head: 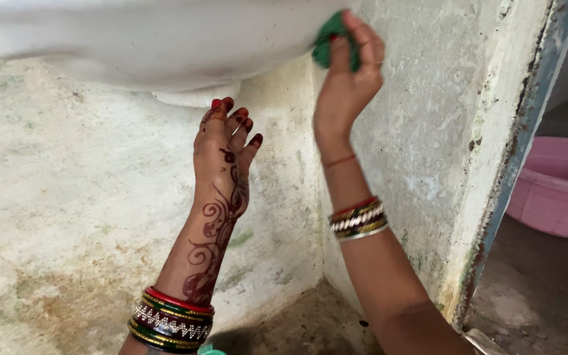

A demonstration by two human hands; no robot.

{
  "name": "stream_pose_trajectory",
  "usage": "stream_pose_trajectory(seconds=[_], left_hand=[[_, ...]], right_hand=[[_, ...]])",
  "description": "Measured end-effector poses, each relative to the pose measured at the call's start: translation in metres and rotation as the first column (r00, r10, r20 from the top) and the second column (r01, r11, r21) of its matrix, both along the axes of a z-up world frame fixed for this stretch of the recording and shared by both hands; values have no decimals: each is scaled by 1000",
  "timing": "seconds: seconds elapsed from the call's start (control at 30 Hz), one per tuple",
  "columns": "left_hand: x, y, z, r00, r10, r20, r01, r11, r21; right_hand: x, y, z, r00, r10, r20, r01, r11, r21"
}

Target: The person scrubs the exterior of a white wall-mounted sink with a green sponge. They repeatedly dip the sponge into a small green cup to wet it and continue scrubbing the sink's surface and the wall area immediately below it.

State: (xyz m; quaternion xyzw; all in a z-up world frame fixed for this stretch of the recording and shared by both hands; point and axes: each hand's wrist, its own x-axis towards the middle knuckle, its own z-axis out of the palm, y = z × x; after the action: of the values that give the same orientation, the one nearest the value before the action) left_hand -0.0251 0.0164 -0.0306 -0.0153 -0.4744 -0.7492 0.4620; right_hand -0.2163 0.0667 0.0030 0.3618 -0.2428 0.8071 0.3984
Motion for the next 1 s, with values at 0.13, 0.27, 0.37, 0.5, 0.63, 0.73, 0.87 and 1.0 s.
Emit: stream_pose_trajectory(seconds=[0.13,0.27,0.37,0.5,0.63,0.73,0.87,1.0], left_hand=[[14,-5,4,999,34,12,-34,999,-20],[25,-9,10,999,49,-9,-49,999,-1],[25,-7,12,999,49,4,-49,999,19],[22,-6,13,1000,23,-15,-23,999,36],[26,-9,13,998,20,-53,-19,1000,23],[31,-14,14,998,26,-64,-25,999,22],[37,-24,13,996,12,-88,-9,999,38],[40,-32,8,995,15,-99,-11,999,42]], right_hand=[[-26,7,22,861,508,-14,-502,845,-184],[24,-11,9,839,532,113,-506,840,-196],[70,-31,-6,800,591,106,-567,801,-193],[75,-47,-24,768,639,-30,-638,762,-106],[41,-53,-17,724,683,100,-656,725,-210],[42,-61,-15,747,656,104,-630,750,-203],[87,-70,-38,906,408,111,-410,912,0],[108,-73,-48,997,72,13,-73,981,181]])
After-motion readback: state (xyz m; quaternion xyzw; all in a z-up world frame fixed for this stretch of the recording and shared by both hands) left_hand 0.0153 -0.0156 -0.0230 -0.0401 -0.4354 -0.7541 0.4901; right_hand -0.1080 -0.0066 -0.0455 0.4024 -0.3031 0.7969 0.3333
